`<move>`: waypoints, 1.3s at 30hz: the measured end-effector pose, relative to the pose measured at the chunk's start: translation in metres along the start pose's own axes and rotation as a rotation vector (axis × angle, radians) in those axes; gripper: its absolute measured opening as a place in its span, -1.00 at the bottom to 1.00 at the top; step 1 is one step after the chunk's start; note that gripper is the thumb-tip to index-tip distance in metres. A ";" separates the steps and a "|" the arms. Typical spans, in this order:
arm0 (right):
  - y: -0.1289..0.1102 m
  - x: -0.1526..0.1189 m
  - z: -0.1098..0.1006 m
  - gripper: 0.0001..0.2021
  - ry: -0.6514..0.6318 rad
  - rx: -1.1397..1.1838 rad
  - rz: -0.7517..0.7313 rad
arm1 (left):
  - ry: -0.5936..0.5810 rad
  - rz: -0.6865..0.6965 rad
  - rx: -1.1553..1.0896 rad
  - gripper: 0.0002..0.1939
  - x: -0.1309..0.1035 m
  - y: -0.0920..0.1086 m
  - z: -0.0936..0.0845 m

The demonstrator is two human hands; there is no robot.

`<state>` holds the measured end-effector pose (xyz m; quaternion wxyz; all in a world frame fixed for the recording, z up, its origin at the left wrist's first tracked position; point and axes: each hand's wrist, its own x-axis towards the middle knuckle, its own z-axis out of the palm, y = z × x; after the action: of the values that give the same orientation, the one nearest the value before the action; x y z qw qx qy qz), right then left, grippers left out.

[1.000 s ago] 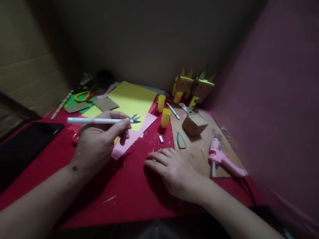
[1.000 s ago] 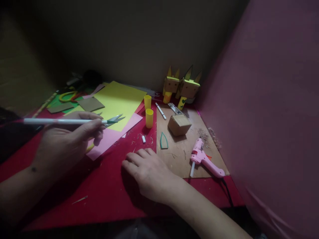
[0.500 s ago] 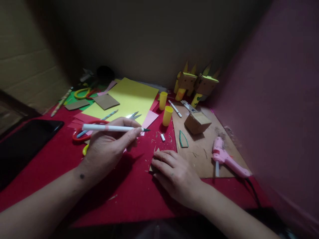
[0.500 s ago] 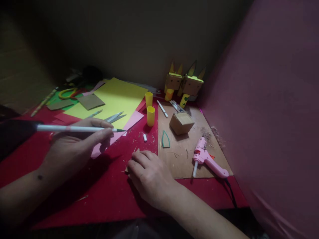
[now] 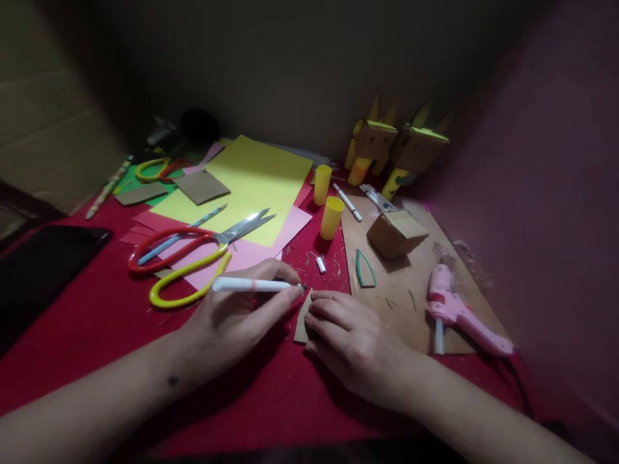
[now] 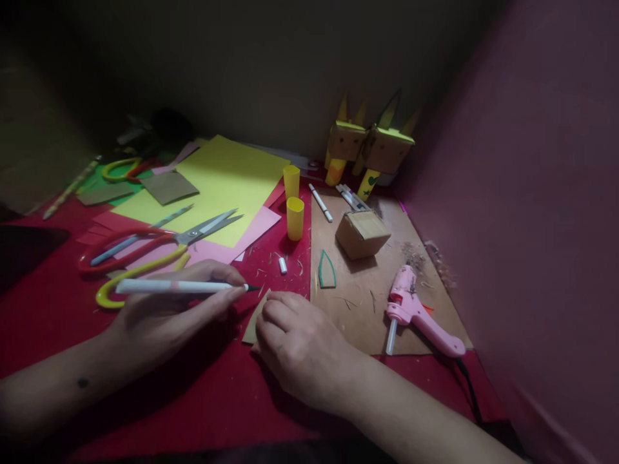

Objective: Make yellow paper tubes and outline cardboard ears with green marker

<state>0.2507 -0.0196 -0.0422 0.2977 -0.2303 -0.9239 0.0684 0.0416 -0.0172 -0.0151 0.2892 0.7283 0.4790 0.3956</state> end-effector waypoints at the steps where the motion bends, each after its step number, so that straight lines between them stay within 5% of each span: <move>1: 0.000 -0.001 0.000 -0.85 0.002 0.000 -0.003 | -0.018 -0.008 -0.011 -0.87 0.000 -0.002 0.002; 14: -0.002 0.002 0.003 -0.84 0.043 0.081 0.019 | -0.142 -0.121 -0.103 -0.82 0.002 -0.013 0.012; 39: -0.003 0.003 0.002 -0.88 0.062 0.179 0.064 | -0.128 -0.085 -0.040 -0.84 0.005 -0.010 0.010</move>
<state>0.2463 -0.0209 -0.0419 0.3433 -0.2342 -0.8966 0.1530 0.0471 -0.0096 -0.0268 0.3502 0.7251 0.4823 0.3450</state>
